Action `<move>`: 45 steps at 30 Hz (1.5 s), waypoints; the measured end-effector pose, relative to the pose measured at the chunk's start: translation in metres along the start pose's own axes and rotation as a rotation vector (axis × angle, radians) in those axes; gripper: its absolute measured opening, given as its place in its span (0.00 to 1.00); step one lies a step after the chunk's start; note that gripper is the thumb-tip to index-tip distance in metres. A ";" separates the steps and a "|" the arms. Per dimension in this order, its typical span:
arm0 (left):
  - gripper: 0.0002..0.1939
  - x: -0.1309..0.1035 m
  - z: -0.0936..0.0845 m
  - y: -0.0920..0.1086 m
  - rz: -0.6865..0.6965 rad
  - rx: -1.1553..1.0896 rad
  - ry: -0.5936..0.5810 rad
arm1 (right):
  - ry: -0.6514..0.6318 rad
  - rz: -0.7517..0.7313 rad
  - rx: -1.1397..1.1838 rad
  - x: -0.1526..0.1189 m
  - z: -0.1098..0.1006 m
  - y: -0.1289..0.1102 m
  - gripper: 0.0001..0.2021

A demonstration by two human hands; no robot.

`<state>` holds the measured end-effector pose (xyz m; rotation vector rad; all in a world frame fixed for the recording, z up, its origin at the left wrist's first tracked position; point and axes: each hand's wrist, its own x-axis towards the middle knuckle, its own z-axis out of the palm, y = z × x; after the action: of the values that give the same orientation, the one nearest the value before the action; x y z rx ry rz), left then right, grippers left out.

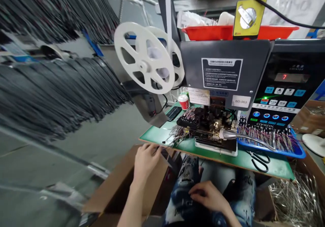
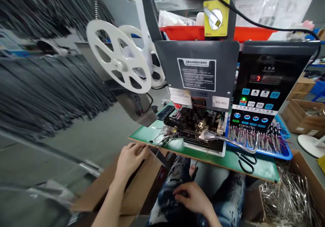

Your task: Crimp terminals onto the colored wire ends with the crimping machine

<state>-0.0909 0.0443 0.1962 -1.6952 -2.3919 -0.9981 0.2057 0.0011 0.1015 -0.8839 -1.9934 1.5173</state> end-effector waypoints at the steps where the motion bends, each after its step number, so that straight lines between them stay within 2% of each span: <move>1: 0.18 -0.001 -0.006 -0.004 -0.009 -0.038 -0.009 | -0.006 -0.017 0.006 0.003 0.002 -0.003 0.13; 6: 0.23 -0.013 -0.024 -0.012 -0.060 -0.306 -0.125 | -0.008 -0.081 0.021 0.013 0.005 -0.020 0.12; 11: 0.30 -0.055 -0.029 -0.003 -0.156 -0.586 -0.204 | 0.129 -0.099 0.099 0.025 0.004 -0.037 0.12; 13: 0.32 -0.074 -0.023 0.010 -0.187 -0.722 -0.294 | 0.197 -0.101 0.157 0.031 0.003 -0.044 0.16; 15: 0.30 -0.087 -0.010 0.028 -0.332 -1.078 -0.494 | 0.270 -0.122 0.235 0.035 -0.002 -0.054 0.19; 18: 0.29 -0.095 0.013 0.058 -0.407 -1.337 -0.669 | 0.383 -0.184 0.398 0.036 -0.014 -0.072 0.17; 21: 0.28 -0.092 0.031 0.083 -0.353 -1.433 -0.824 | 0.453 -0.187 0.552 0.033 -0.027 -0.084 0.14; 23: 0.28 -0.090 0.040 0.094 -0.316 -1.458 -0.942 | 0.504 -0.168 0.642 0.029 -0.033 -0.083 0.15; 27: 0.30 -0.089 0.053 0.101 -0.271 -1.413 -1.100 | 0.480 -0.088 0.640 0.022 -0.037 -0.068 0.15; 29: 0.30 -0.088 0.056 0.099 -0.196 -1.357 -1.146 | 0.495 -0.065 0.603 0.019 -0.036 -0.060 0.15; 32: 0.26 -0.078 0.056 0.092 -0.050 -1.220 -1.143 | 0.581 -0.107 0.578 0.015 -0.040 -0.055 0.13; 34: 0.23 -0.066 0.055 0.089 0.010 -1.158 -1.068 | 0.611 -0.131 0.564 0.013 -0.046 -0.056 0.11; 36: 0.23 -0.054 0.055 0.090 0.034 -1.194 -0.973 | 0.624 -0.126 0.551 0.012 -0.055 -0.059 0.11; 38: 0.27 -0.046 0.058 0.097 0.050 -1.283 -0.925 | 0.631 -0.109 0.571 0.012 -0.063 -0.061 0.10; 41: 0.29 -0.042 0.064 0.114 0.080 -1.352 -0.942 | 0.598 -0.092 0.658 0.012 -0.070 -0.064 0.11; 45: 0.18 -0.044 0.071 0.130 0.121 -1.357 -0.860 | 0.603 -0.037 0.699 0.012 -0.067 -0.060 0.11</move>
<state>0.0607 0.0699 0.1849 -3.0763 -1.7519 -2.6471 0.2326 0.0434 0.1773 -0.8450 -0.9514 1.5262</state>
